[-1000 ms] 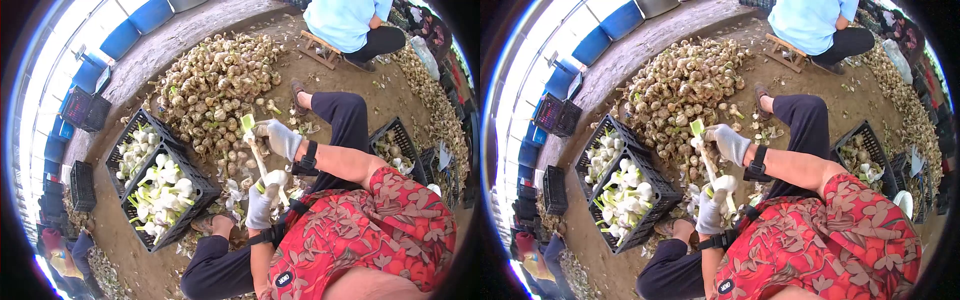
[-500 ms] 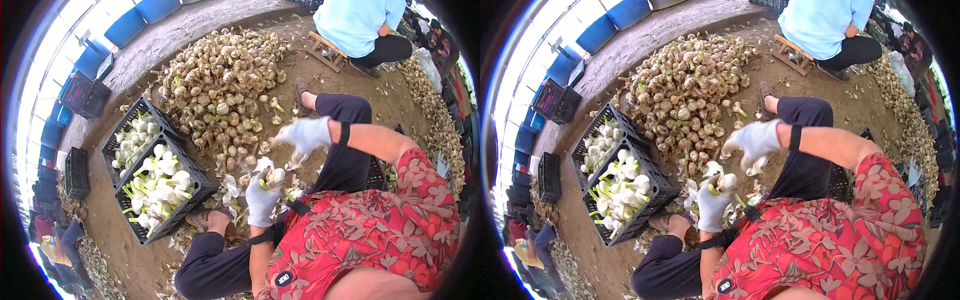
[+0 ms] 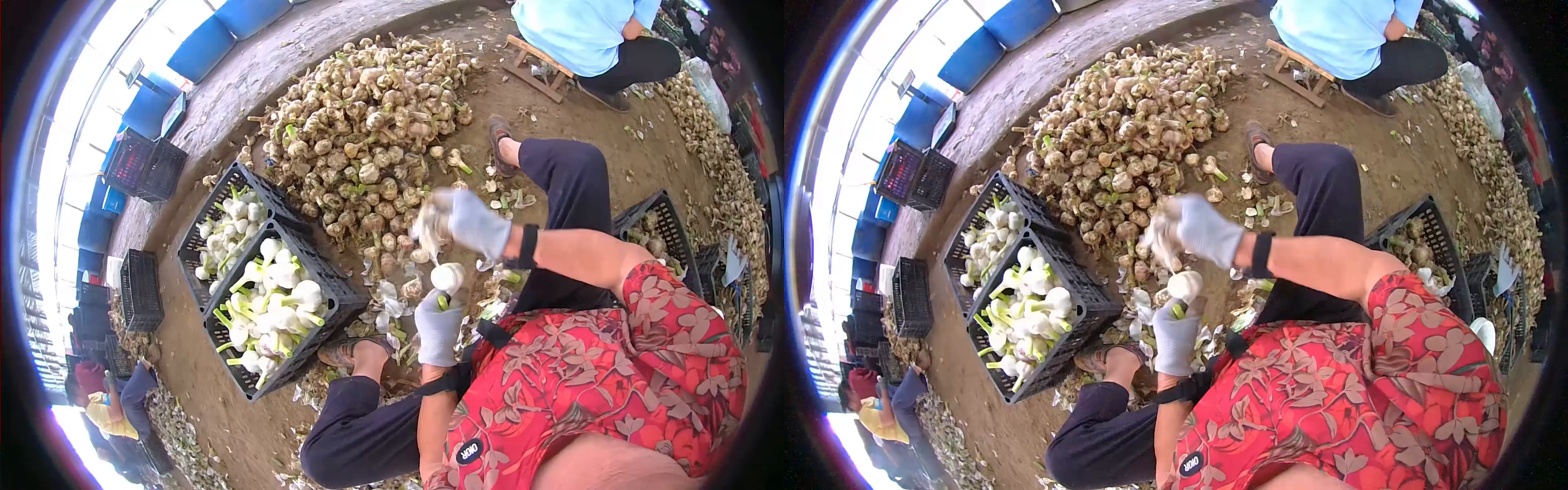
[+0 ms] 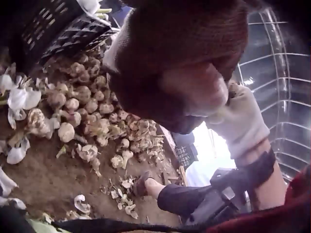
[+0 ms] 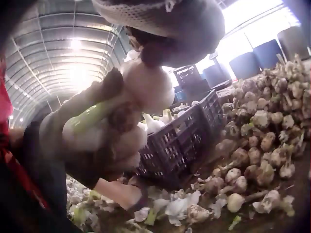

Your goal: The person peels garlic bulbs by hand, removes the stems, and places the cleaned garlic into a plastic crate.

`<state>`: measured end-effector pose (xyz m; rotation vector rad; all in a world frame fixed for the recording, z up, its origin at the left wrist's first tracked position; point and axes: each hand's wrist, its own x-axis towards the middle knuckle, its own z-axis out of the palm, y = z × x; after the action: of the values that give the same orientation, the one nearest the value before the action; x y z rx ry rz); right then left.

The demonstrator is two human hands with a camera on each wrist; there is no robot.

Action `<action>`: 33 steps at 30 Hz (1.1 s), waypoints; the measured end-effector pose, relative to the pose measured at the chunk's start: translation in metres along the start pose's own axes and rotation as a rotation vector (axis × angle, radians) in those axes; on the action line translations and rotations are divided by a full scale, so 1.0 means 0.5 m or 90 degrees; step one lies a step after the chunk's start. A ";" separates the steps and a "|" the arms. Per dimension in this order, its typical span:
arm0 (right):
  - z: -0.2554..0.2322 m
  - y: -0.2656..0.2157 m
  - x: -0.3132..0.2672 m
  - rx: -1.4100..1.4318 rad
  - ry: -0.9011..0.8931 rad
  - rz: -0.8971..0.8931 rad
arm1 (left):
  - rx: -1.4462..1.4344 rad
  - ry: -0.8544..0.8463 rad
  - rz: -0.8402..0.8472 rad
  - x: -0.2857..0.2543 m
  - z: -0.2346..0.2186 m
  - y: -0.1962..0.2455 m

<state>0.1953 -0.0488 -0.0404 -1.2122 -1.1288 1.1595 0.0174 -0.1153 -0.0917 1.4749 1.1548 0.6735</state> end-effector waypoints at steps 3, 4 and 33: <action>-0.072 -0.059 0.085 -0.354 0.010 0.040 | 0.008 0.062 0.024 -0.007 0.003 -0.025; -0.112 0.009 0.131 -0.730 -0.153 -0.161 | -0.006 0.091 0.049 -0.009 -0.004 -0.026; -0.014 -0.140 0.158 -0.569 -0.209 -0.187 | -0.485 0.389 0.118 0.304 -0.522 0.049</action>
<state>0.2112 0.0288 0.0300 -1.4509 -2.1297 0.6264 -0.1503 0.1298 -0.0307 0.7313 1.0197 1.5659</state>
